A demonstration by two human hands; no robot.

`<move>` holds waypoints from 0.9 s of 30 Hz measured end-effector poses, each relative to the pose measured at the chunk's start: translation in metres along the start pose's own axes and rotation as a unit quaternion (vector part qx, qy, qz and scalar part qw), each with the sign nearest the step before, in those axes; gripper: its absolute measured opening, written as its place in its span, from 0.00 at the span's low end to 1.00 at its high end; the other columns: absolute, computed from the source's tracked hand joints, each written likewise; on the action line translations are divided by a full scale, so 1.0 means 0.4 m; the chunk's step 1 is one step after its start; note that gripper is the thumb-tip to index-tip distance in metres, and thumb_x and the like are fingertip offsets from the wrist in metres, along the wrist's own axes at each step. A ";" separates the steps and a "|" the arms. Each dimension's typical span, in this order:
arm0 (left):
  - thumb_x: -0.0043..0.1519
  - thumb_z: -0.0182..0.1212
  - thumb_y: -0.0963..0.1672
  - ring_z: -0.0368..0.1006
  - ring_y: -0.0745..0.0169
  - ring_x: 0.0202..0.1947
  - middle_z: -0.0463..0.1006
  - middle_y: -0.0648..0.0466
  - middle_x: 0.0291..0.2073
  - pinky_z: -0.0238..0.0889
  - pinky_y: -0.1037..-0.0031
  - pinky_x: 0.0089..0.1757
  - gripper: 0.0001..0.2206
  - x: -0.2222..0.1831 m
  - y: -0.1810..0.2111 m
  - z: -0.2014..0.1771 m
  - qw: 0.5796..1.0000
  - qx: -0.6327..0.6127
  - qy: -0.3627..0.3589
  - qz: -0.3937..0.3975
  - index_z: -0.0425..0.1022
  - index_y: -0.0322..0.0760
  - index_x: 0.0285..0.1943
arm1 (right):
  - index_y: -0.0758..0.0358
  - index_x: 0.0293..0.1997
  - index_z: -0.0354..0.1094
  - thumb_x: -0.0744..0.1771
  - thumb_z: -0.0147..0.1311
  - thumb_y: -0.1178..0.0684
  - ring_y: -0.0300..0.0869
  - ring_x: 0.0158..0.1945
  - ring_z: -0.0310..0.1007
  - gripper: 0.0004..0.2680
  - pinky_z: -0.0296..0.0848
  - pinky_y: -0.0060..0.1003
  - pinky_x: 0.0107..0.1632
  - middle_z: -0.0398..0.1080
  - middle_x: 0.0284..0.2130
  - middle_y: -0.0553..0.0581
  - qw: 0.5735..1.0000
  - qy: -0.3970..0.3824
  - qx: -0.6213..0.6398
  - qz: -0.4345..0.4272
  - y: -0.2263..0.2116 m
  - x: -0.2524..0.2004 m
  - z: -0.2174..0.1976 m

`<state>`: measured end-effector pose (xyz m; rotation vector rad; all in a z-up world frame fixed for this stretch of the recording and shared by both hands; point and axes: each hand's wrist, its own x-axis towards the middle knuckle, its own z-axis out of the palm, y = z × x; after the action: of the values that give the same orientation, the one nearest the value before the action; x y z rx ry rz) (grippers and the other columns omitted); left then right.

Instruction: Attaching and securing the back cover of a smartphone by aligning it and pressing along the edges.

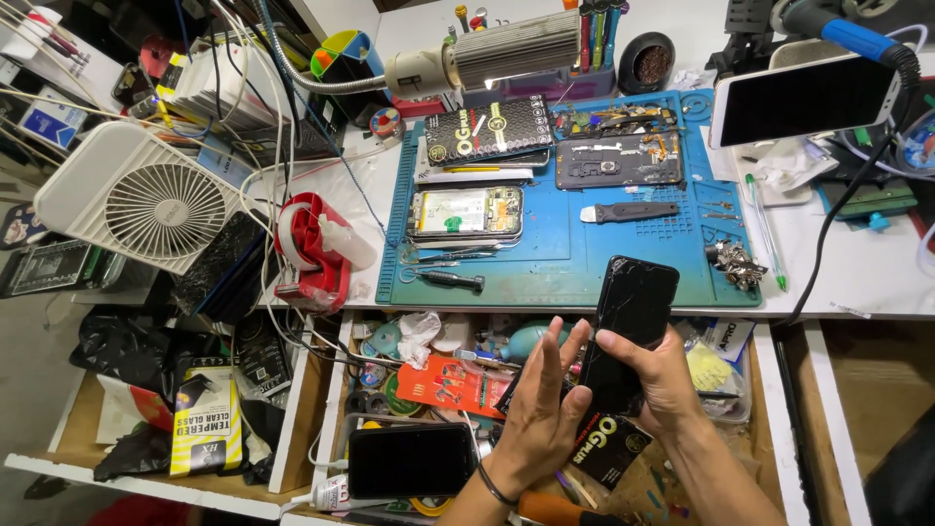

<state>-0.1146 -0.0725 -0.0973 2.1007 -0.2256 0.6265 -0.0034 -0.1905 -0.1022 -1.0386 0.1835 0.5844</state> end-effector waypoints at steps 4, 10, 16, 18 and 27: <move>0.79 0.33 0.51 0.54 0.32 0.77 0.64 0.48 0.73 0.44 0.34 0.69 0.29 0.009 -0.052 -0.052 0.993 0.100 -0.015 0.054 0.16 0.60 0.82 | 0.66 0.46 0.66 0.59 0.65 0.60 0.50 0.34 0.74 0.15 0.78 0.45 0.33 0.71 0.35 0.60 1.000 -0.012 -0.019 0.002 0.009 0.006 -0.013; 0.65 0.42 0.58 0.47 0.77 0.11 0.88 0.58 0.41 0.44 0.79 0.15 0.30 0.093 -0.014 -0.142 0.953 -0.019 0.010 -0.301 0.69 0.39 0.70 | 0.64 0.47 0.67 0.56 0.66 0.58 0.53 0.36 0.76 0.18 0.82 0.54 0.37 0.72 0.34 0.59 0.999 0.009 -0.050 0.003 -0.005 0.009 -0.026; 0.61 0.62 0.51 0.81 0.61 0.41 0.85 0.50 0.40 0.75 0.73 0.44 0.18 0.171 0.019 -0.129 0.845 -0.270 -0.023 -0.460 0.83 0.34 0.49 | 0.69 0.47 0.68 0.58 0.65 0.62 0.54 0.37 0.77 0.16 0.82 0.53 0.36 0.74 0.38 0.64 0.999 -0.021 -0.036 -0.014 -0.015 -0.006 -0.002; 0.61 0.67 0.47 0.77 0.68 0.36 0.84 0.52 0.33 0.74 0.77 0.39 0.11 0.173 0.007 -0.116 0.843 -0.284 -0.034 -0.455 0.84 0.35 0.42 | 0.68 0.50 0.67 0.58 0.65 0.61 0.56 0.40 0.77 0.17 0.82 0.54 0.39 0.74 0.38 0.65 0.998 -0.006 -0.055 0.006 -0.022 -0.010 0.000; 0.59 0.71 0.46 0.82 0.73 0.36 0.87 0.58 0.29 0.76 0.80 0.36 0.04 0.164 0.015 -0.102 0.953 -0.069 0.113 -0.272 0.86 0.43 0.37 | 0.66 0.42 0.68 0.61 0.69 0.60 0.40 0.34 0.75 0.12 0.80 0.43 0.39 0.73 0.29 0.57 0.985 0.051 -0.096 -0.130 -0.046 -0.036 0.063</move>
<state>-0.0749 -0.0377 -0.0404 1.8219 0.4167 0.4894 -0.0086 -0.1813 -0.0694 -1.2590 0.0796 0.3151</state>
